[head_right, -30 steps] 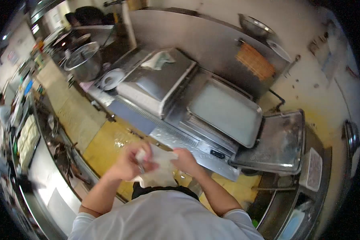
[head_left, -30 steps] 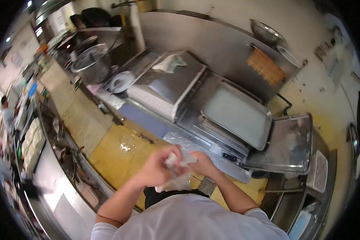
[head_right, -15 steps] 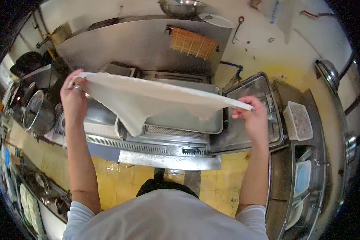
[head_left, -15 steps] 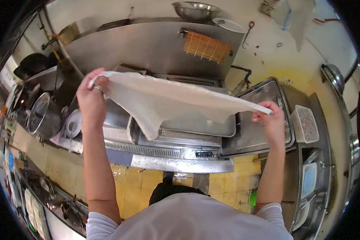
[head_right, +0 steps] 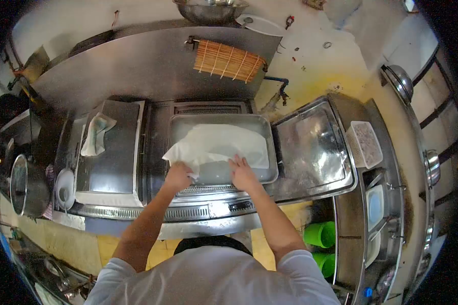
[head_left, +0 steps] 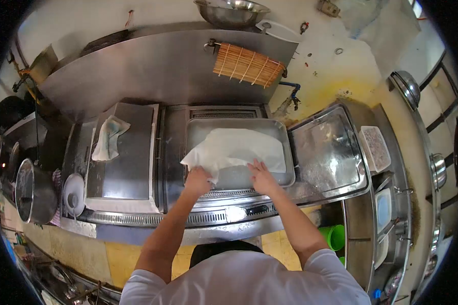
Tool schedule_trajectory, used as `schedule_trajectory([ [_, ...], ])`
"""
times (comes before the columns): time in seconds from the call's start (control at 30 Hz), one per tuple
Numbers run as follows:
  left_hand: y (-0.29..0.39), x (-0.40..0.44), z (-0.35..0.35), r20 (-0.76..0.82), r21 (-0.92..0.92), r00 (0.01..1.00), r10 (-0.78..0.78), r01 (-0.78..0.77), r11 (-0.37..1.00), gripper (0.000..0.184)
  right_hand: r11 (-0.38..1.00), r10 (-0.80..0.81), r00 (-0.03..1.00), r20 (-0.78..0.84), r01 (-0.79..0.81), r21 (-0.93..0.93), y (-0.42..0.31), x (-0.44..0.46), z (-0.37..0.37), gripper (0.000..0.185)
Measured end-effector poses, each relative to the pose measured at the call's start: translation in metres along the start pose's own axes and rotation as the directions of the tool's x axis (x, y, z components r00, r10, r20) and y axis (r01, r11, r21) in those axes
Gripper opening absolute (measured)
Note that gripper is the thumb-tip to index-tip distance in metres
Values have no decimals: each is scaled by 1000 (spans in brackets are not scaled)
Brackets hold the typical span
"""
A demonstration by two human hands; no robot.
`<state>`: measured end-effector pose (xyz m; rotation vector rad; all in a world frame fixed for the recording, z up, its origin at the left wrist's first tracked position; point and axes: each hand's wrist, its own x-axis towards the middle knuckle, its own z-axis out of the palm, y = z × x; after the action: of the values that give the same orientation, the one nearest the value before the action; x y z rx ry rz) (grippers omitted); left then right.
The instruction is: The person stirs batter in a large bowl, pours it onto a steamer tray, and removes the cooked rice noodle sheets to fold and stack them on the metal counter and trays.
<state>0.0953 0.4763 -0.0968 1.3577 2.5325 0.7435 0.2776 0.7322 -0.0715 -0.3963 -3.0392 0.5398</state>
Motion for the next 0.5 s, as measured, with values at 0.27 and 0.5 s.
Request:
schedule_trajectory([
  [0.27,3,0,-7,136,156,990,-41,19,987,27,974,179,975,129,-157,-164,16,-7,-4,47],
  [0.5,60,30,-50,-83,-252,995,51,-70,965,20,934,215,951,-221,-134,332,-34,16,-50,29],
])
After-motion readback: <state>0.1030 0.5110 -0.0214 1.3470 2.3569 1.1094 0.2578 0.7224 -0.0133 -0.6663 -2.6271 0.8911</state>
